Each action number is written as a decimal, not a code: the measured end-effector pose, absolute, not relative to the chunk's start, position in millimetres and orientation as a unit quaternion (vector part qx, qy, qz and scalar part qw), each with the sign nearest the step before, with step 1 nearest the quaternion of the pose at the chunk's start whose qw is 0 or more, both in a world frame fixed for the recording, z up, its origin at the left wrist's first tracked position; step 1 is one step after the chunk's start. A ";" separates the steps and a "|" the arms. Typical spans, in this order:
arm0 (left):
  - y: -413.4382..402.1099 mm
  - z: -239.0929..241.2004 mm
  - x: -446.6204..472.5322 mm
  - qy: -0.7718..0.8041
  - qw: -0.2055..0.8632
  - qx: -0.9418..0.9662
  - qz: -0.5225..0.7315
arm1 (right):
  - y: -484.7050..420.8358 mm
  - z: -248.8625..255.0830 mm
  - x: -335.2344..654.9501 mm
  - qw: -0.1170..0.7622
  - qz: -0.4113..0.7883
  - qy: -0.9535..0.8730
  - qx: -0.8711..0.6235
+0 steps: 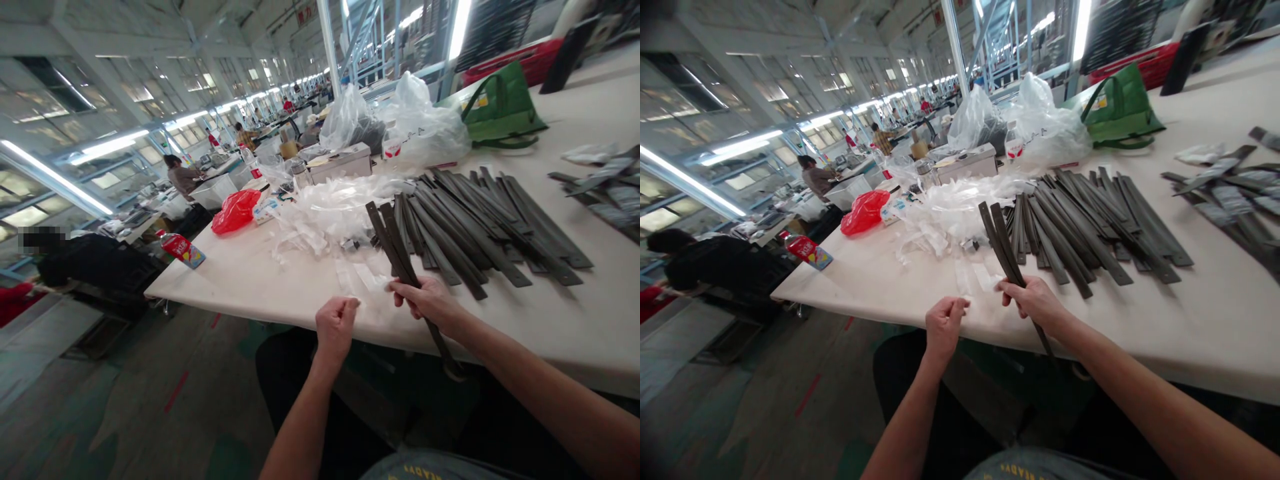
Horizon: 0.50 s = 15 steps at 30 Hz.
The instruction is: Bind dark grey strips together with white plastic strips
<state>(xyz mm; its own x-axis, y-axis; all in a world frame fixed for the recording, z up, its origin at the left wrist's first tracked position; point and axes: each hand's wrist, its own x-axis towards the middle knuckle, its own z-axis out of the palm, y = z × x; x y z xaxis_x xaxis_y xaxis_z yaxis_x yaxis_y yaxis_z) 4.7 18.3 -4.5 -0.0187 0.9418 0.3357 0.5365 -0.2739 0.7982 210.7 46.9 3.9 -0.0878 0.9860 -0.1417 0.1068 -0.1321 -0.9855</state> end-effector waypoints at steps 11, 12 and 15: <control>28.4 4.0 58.8 0.492 0.629 0.426 0.425 | 19.9 16.1 220.3 0.353 0.460 -0.609 -0.542; 28.9 5.0 59.6 0.491 0.633 0.422 0.425 | 18.0 17.6 221.3 0.348 0.435 -0.630 -0.541; 28.9 8.1 60.6 0.490 0.629 0.432 0.422 | 14.7 17.5 225.2 0.340 0.385 -0.671 -0.535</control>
<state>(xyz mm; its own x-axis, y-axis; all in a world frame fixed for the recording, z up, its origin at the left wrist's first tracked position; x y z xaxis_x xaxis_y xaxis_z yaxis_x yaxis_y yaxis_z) 60.6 28.9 8.1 0.1637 0.9537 -0.2525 -0.1077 0.2717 0.9563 225.2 14.7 17.5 -0.1959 0.9796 0.0443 0.4567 0.1311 -0.8799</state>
